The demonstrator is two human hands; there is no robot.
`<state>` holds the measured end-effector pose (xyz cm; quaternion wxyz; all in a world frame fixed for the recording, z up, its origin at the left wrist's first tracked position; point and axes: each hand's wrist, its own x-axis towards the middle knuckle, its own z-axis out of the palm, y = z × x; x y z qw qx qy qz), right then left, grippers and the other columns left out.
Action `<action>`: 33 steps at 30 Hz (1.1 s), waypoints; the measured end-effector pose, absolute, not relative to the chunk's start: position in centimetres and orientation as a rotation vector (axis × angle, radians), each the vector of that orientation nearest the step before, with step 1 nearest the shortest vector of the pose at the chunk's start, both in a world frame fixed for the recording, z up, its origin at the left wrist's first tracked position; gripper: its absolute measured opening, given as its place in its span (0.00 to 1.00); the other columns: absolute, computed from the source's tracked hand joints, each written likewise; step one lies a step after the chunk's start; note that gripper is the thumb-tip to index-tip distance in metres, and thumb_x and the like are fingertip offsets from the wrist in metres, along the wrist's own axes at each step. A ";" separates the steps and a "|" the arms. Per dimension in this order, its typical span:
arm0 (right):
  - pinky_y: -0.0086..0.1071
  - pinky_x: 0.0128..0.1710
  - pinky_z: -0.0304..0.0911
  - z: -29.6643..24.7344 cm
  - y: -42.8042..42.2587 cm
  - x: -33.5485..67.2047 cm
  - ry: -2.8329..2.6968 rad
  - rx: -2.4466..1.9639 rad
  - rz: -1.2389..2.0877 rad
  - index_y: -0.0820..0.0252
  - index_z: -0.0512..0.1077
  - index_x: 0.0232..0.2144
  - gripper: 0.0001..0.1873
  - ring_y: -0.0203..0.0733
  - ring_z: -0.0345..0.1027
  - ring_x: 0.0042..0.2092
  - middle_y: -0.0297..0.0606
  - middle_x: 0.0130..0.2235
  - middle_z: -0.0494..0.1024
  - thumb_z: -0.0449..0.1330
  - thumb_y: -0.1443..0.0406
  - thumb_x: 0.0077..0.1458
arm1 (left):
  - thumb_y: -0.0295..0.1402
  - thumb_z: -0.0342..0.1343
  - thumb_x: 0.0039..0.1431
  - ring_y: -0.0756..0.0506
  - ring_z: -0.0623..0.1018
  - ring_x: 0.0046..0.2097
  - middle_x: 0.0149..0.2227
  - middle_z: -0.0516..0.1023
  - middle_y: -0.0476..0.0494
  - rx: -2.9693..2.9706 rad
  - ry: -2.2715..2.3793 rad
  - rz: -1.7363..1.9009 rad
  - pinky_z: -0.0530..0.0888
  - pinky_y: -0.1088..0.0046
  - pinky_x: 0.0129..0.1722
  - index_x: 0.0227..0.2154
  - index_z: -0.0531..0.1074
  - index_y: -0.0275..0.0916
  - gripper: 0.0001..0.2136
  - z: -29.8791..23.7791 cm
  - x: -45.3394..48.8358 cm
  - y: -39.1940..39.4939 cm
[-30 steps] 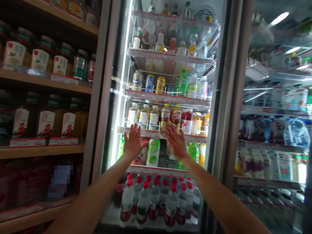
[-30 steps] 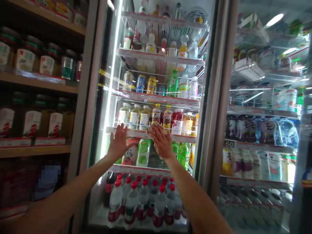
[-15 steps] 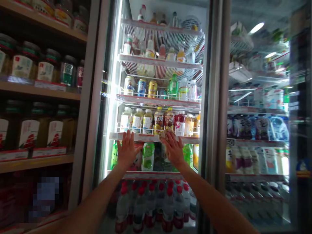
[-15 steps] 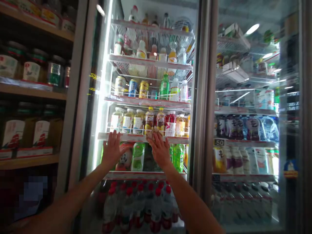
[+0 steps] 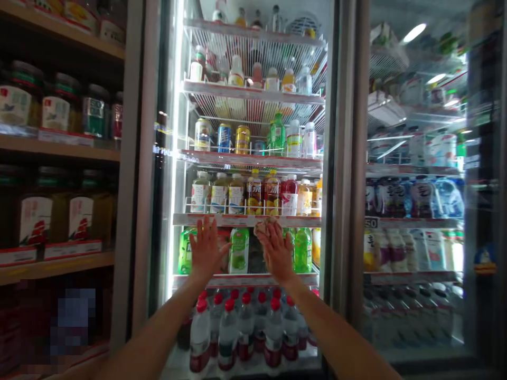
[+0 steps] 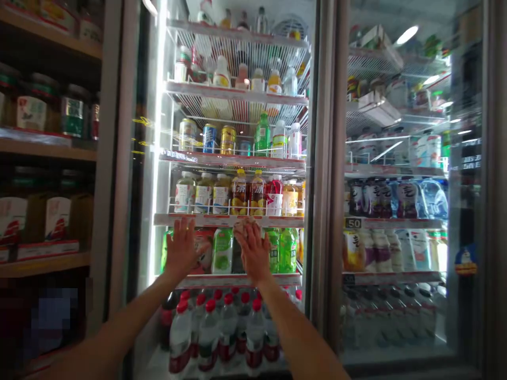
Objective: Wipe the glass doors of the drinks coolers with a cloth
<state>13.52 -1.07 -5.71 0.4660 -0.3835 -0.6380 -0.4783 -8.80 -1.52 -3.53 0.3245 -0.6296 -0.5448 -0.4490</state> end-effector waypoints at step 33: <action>0.50 0.61 0.39 -8.4 -2.1 14.7 -1.628 -0.999 -1.086 0.47 0.64 0.54 0.25 0.47 0.42 0.65 0.39 0.62 0.57 0.52 0.70 0.54 | 0.49 0.53 0.53 0.33 0.41 0.66 0.66 0.41 0.30 -1.698 -1.485 -1.119 0.51 0.44 0.59 0.63 0.41 0.33 0.42 -4.2 -8.5 -2.4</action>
